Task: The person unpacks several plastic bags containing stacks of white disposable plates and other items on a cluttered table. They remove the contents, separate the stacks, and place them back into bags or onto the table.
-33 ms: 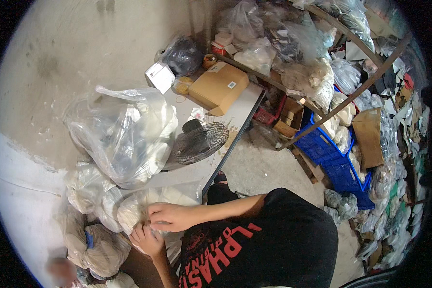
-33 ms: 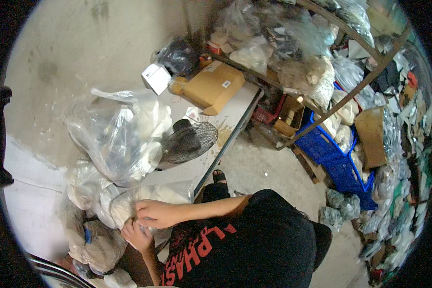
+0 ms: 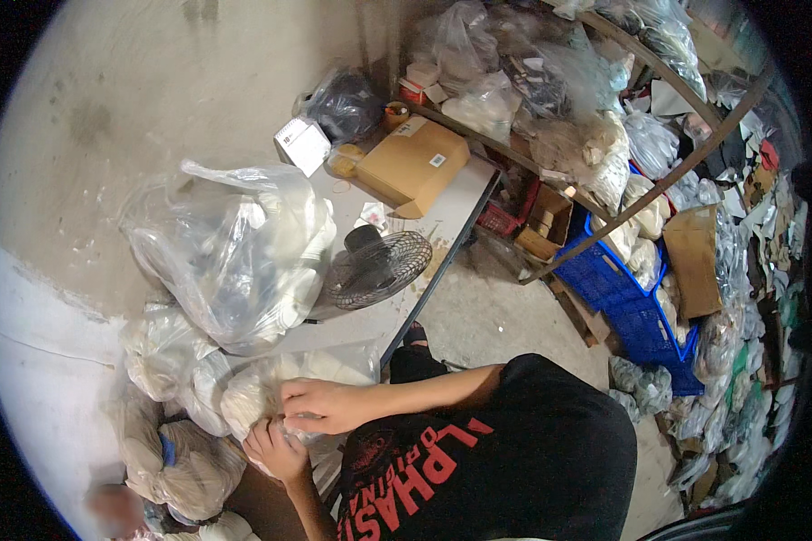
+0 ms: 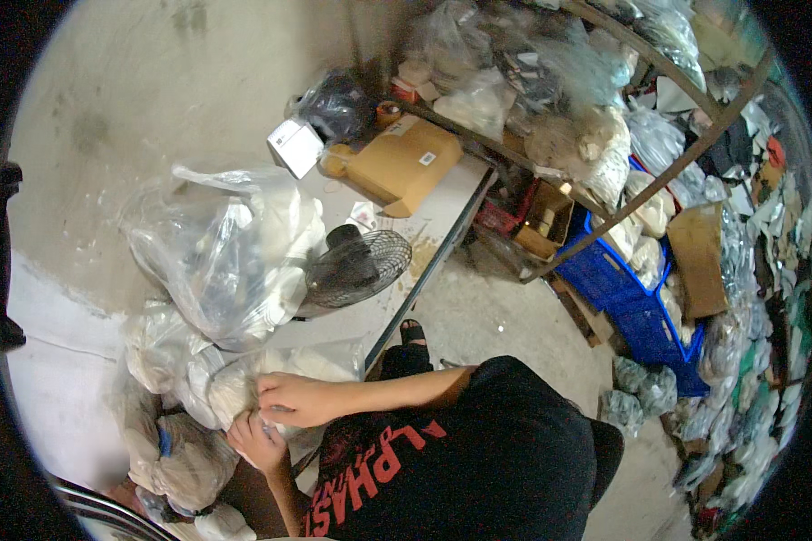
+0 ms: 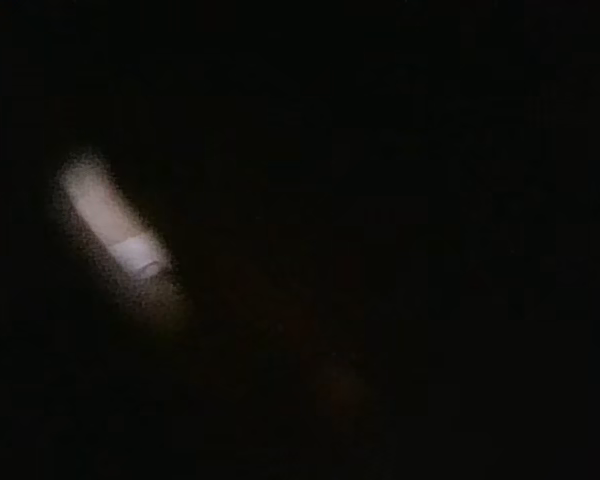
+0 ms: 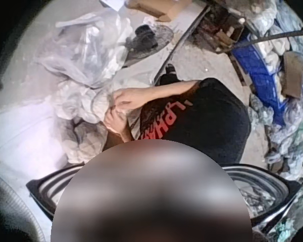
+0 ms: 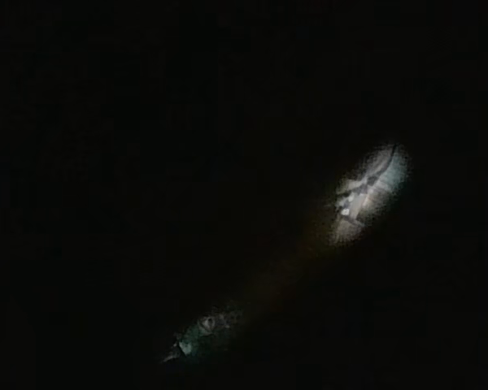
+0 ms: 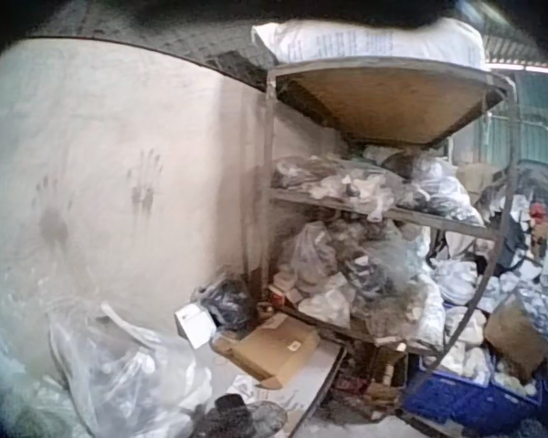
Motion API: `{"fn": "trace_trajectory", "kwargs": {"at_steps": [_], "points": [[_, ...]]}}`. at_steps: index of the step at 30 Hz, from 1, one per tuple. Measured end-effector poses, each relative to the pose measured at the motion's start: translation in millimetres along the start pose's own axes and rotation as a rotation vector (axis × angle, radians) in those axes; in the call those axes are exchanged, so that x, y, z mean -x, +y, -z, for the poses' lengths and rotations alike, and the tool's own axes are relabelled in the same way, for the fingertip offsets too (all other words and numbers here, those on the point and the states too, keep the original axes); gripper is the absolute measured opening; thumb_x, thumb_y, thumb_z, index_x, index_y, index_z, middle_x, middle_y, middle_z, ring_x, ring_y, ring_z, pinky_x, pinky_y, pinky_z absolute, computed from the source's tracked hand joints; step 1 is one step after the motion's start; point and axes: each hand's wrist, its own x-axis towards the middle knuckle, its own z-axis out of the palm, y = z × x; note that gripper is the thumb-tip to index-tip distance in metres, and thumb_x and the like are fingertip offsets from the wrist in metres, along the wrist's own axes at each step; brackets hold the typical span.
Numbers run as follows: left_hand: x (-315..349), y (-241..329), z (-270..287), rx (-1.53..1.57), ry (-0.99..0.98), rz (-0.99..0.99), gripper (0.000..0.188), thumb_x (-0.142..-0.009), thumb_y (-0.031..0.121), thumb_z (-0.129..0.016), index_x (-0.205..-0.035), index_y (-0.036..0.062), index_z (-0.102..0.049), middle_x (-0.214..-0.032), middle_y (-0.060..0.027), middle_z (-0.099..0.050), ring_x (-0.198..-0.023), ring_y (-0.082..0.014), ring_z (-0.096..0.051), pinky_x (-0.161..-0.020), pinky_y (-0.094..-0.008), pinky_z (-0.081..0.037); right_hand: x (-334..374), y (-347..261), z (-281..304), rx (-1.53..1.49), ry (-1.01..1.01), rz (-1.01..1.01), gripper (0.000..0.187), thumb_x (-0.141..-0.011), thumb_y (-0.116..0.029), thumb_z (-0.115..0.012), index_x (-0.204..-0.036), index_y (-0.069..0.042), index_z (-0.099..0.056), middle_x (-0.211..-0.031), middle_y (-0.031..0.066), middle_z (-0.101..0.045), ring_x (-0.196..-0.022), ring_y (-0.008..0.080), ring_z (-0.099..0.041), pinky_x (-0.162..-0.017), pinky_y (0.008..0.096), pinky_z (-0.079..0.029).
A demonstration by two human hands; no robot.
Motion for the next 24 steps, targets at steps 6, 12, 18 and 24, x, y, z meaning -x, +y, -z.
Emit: {"fn": "trace_trajectory", "kwargs": {"at_steps": [6, 12, 18, 24], "points": [[-5.3, -12.7, -8.3, 0.064, 0.045, 0.113, 0.029, -0.093, 0.016, -0.053, -0.112, -0.0038, -0.063, -0.107, -0.0242, -0.063, -0.104, -0.0448, -0.057, -0.096, -0.0576, -0.04, -11.1, -7.6, 56.7, -0.022, -0.006, -0.047, 0.01, -0.097, -0.013, -0.063, -0.098, -0.003, -0.061, -0.096, 0.0124, -0.056, -0.082, 0.0293, -0.058, -0.071, 0.0399, -0.048], [-30.4, -19.4, 14.4, 0.343, 0.154, 0.379, 0.016, -0.096, 0.006, -0.055, -0.101, -0.0067, -0.064, -0.082, -0.027, -0.063, -0.074, -0.0482, -0.06, -0.066, -0.0481, -0.047, -55.1, -17.3, 177.6, 0.194, -0.06, -0.024, 0.008, -0.099, -0.012, -0.061, -0.101, -0.004, -0.062, -0.092, 0.0108, -0.06, -0.082, 0.0257, -0.061, -0.073, 0.037, -0.05], [-47.3, 10.0, 58.0, 0.275, 0.263, 0.72, 0.028, -0.101, 0.011, -0.06, -0.078, -0.0041, -0.06, -0.063, -0.0178, -0.058, -0.058, -0.0211, -0.052, -0.056, -0.0385, -0.042, -121.0, 6.4, 269.9, 0.44, 0.189, -0.302, 0.024, -0.096, -0.011, -0.066, -0.118, -0.005, -0.057, -0.097, 0.0092, -0.062, -0.086, 0.0182, -0.059, -0.078, 0.0338, -0.05], [-66.5, 16.6, 107.6, 0.177, 0.434, 0.797, 0.023, -0.104, 0.012, -0.057, -0.089, -0.0042, -0.066, -0.073, -0.01, -0.065, -0.069, -0.017, -0.058, -0.065, -0.0334, -0.047, -190.4, 85.1, 292.1, 0.736, 0.182, 0.029, 0.051, -0.087, -0.02, -0.074, -0.128, 0.002, -0.051, -0.118, 0.0205, -0.061, -0.111, 0.0364, -0.057, -0.096, 0.0433, -0.046]]}}
